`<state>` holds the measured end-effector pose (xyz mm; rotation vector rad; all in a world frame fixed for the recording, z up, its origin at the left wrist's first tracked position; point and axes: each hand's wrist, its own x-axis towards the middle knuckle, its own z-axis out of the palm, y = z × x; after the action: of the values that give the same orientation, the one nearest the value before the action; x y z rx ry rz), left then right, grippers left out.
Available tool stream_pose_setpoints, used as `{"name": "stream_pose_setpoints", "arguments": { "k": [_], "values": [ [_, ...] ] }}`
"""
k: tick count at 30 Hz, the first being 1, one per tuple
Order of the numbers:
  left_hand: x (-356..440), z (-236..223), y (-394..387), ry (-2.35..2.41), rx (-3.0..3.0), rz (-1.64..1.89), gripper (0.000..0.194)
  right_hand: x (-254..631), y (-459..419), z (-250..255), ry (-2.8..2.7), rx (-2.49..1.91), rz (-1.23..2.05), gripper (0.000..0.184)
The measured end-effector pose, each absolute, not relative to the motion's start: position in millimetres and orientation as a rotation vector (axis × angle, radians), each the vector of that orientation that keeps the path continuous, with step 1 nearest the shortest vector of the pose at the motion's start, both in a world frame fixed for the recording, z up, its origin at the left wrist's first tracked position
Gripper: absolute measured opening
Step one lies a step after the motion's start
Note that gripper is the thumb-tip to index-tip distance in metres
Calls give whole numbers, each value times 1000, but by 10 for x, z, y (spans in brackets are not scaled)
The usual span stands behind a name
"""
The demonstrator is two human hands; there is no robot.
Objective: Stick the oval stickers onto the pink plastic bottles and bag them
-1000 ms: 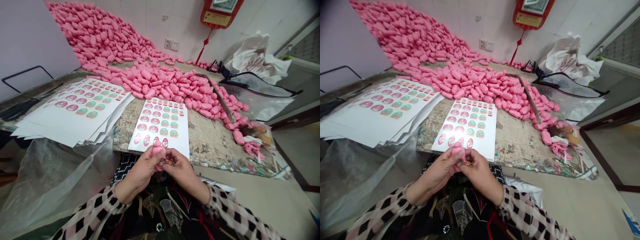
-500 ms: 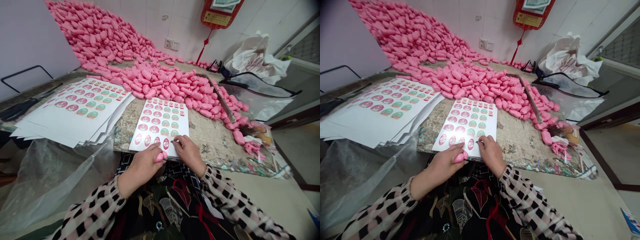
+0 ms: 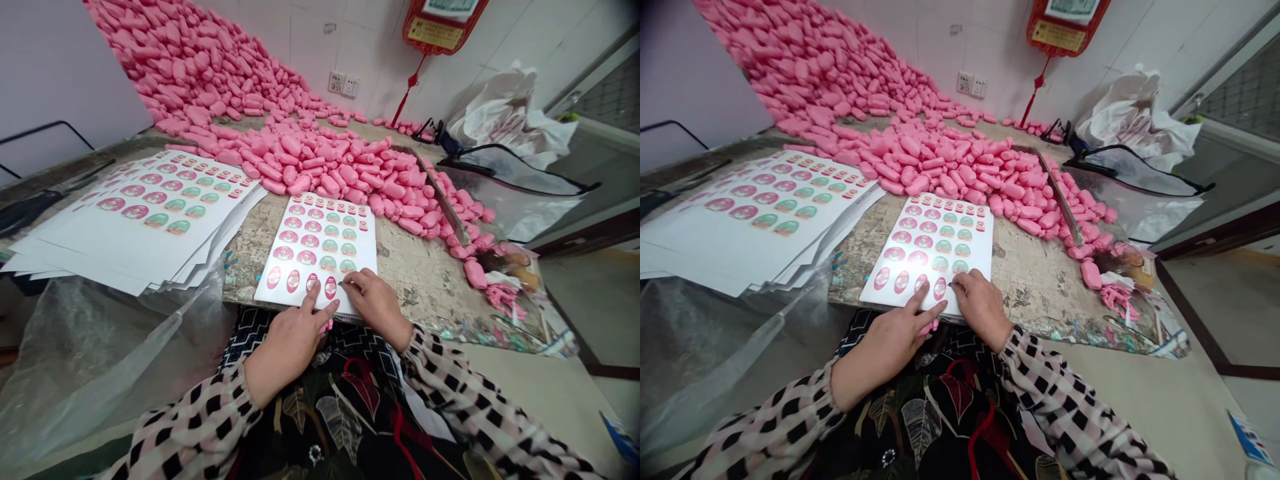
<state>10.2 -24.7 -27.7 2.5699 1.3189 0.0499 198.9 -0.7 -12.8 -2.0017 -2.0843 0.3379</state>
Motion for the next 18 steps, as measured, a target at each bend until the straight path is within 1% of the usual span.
{"name": "stream_pose_setpoints", "arguments": {
  "k": [7,10,13,18],
  "values": [
    [133,-322,-261,1325,2574,86,58,1948,-17,-173,-1988,-1927,585,16],
    [130,-334,-251,1307,2568,94,54,1915,-52,-189,-1904,-1975,522,18],
    [134,-338,-253,1316,2570,93,51,1917,-54,-159,-1938,-2015,403,19],
    [147,-352,-267,1349,2563,71,54,1952,8,-60,-2088,-2034,350,19]
  ]
}}
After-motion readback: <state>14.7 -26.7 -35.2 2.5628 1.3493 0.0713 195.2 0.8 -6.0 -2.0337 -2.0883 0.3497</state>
